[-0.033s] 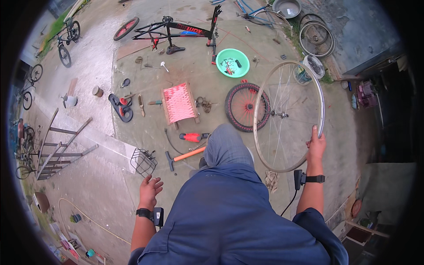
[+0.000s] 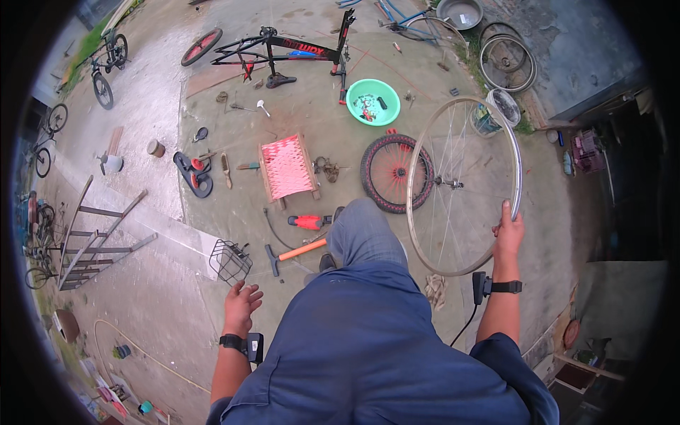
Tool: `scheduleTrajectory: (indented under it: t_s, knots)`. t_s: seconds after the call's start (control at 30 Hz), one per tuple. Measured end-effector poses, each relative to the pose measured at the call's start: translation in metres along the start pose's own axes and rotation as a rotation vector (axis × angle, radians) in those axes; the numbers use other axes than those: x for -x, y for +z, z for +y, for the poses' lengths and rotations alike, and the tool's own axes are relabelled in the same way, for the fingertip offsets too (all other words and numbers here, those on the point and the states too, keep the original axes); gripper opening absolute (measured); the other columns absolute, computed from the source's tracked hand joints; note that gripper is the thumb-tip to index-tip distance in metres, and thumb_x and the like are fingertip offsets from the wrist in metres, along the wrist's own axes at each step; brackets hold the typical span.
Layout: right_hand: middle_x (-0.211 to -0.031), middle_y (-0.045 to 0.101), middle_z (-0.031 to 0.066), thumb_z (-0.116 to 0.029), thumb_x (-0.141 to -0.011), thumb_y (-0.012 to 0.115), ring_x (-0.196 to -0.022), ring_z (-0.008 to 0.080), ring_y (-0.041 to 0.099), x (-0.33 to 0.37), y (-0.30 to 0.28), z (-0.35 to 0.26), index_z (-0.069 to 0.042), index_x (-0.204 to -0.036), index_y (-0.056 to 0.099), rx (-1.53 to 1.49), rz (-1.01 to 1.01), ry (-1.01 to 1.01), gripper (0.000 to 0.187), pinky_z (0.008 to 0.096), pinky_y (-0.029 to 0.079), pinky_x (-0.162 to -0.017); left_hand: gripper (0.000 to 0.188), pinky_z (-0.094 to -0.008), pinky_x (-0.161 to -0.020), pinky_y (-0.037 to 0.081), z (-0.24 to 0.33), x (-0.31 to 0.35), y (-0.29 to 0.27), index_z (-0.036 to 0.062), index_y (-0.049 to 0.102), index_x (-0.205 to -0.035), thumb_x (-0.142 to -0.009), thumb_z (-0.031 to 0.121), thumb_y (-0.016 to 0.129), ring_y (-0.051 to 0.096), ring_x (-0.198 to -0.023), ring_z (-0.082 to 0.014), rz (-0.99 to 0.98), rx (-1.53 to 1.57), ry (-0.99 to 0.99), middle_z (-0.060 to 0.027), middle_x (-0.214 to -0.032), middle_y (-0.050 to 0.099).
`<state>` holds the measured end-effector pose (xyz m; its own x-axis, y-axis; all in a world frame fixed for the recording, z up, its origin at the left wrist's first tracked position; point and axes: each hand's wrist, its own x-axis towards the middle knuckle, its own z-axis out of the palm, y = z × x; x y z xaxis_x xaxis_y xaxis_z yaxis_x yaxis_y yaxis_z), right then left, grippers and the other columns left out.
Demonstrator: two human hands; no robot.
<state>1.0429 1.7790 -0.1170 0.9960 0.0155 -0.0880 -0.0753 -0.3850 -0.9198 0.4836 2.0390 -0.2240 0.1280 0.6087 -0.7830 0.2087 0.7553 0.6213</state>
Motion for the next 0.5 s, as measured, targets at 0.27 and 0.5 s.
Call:
scheduleTrajectory:
  t_s: [0.27,0.5]
  knots:
    - [-0.057,0.040,-0.0042,-0.039,-0.090,0.071,-0.044,0.0067,0.037,-0.054,0.067,-0.044,-0.010,-0.080,0.052,-0.020,0.026,0.008,0.037,0.0239,0.039,-0.043,0.062,-0.0320,-0.079,0.056,0.048,-0.073,0.043,-0.0039,0.026,-0.147,-0.096,0.016,0.055,0.066,-0.103,-0.0277,-0.001,0.022,-0.070,-0.0205,-0.124,0.059]
    - [-0.057,0.041,-0.0042,-0.037,-0.091,0.070,-0.043,0.0065,0.038,-0.150,0.137,-0.063,-0.009,-0.080,0.053,-0.039,-0.001,0.035,0.034,0.0236,0.039,-0.043,0.062,-0.0314,-0.076,0.057,0.139,-0.155,0.142,-0.0040,0.027,-0.146,-0.095,0.015,0.056,0.067,-0.100,-0.0271,-0.008,-0.015,-0.101,-0.0209,-0.124,0.059]
